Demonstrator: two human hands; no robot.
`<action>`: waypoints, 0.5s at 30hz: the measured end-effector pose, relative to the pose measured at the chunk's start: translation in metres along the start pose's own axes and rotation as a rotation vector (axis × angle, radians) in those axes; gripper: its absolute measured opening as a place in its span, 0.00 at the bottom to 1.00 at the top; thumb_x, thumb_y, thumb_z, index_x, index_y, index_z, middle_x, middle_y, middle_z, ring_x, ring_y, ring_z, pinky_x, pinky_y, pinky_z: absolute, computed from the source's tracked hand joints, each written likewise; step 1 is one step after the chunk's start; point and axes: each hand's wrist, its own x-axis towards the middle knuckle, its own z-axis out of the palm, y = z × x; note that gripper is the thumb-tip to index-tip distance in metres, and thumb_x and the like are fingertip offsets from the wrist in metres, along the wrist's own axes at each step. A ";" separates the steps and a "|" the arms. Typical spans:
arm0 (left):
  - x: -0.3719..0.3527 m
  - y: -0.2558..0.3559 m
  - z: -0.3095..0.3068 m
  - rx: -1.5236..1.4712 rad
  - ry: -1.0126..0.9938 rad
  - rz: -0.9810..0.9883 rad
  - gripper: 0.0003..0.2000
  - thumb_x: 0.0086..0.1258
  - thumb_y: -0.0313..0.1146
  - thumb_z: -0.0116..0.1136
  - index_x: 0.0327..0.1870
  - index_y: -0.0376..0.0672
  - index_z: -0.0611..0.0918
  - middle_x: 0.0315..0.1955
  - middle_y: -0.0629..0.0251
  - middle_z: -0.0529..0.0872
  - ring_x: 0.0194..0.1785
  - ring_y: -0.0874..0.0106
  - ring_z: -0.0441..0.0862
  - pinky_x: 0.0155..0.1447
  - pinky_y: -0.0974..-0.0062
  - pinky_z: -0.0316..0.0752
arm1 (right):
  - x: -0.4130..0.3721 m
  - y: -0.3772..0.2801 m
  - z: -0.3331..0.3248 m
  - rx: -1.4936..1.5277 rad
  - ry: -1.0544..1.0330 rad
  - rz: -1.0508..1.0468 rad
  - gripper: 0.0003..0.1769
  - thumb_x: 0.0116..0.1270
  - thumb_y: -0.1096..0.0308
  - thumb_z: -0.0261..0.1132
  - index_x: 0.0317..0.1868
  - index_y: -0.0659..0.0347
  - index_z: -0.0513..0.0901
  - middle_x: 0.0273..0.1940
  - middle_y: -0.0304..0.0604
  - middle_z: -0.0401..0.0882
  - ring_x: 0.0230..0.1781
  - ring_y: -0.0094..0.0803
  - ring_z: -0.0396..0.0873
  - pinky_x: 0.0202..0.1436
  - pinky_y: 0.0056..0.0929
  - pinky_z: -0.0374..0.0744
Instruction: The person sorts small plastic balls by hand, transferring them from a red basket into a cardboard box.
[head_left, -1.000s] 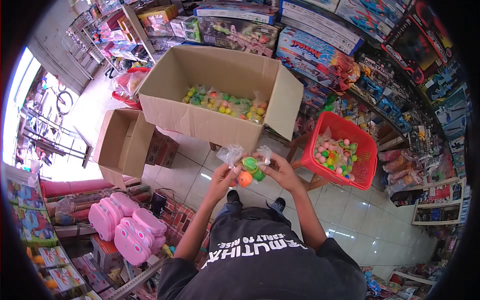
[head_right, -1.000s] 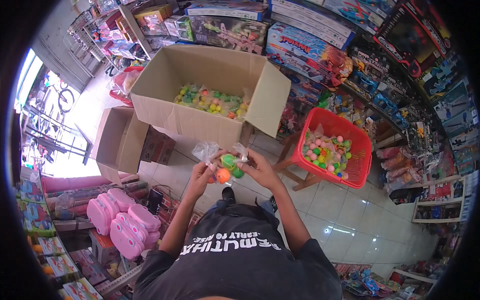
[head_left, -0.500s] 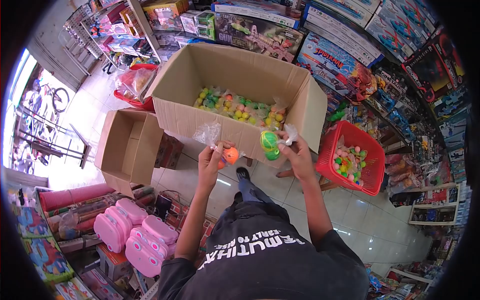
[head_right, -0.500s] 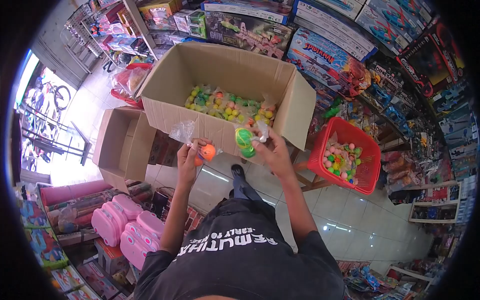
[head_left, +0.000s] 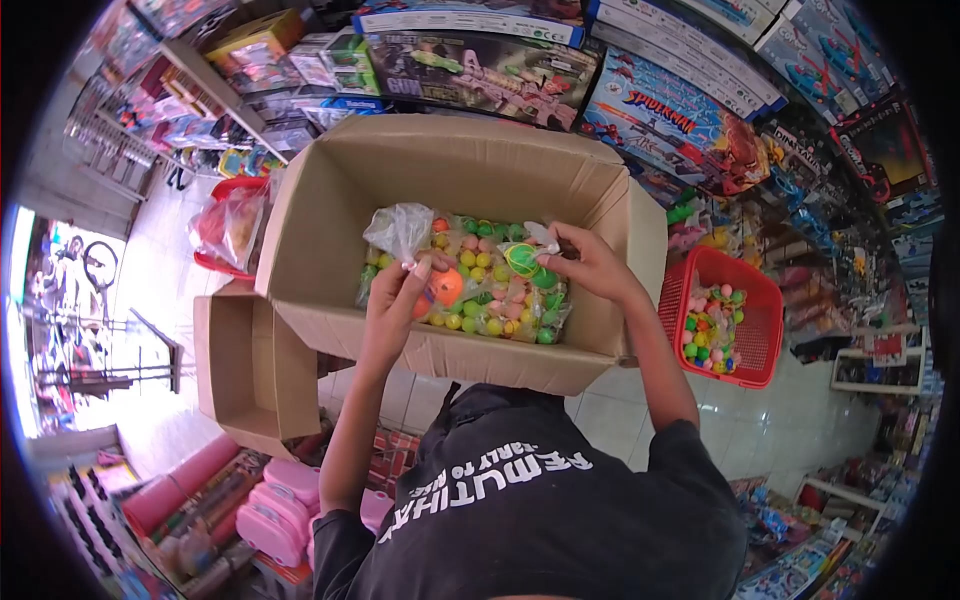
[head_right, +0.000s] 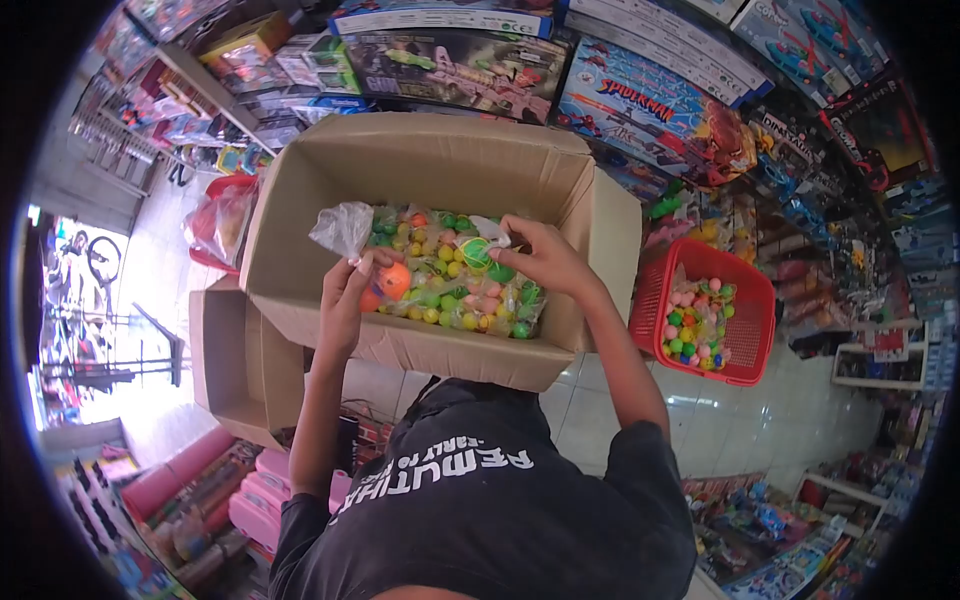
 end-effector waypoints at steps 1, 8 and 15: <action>0.016 -0.001 -0.002 0.047 -0.013 -0.043 0.12 0.71 0.35 0.44 0.40 0.34 0.76 0.39 0.62 0.80 0.44 0.77 0.74 0.51 0.78 0.68 | 0.010 0.003 -0.005 -0.077 -0.058 0.000 0.11 0.60 0.66 0.61 0.34 0.64 0.69 0.32 0.42 0.75 0.31 0.26 0.72 0.36 0.25 0.69; 0.104 -0.033 -0.024 0.154 -0.181 -0.306 0.14 0.70 0.38 0.46 0.39 0.35 0.78 0.34 0.67 0.80 0.41 0.81 0.72 0.49 0.82 0.66 | 0.081 0.024 -0.041 -0.634 -0.217 -0.104 0.15 0.56 0.67 0.61 0.41 0.64 0.70 0.34 0.53 0.75 0.43 0.51 0.73 0.46 0.43 0.71; 0.147 -0.064 -0.029 0.264 -0.469 -0.389 0.15 0.70 0.41 0.46 0.39 0.36 0.79 0.34 0.67 0.80 0.41 0.79 0.73 0.49 0.81 0.66 | 0.138 0.069 -0.020 -0.870 -0.543 0.169 0.17 0.55 0.69 0.62 0.45 0.63 0.73 0.40 0.51 0.76 0.46 0.48 0.73 0.49 0.42 0.72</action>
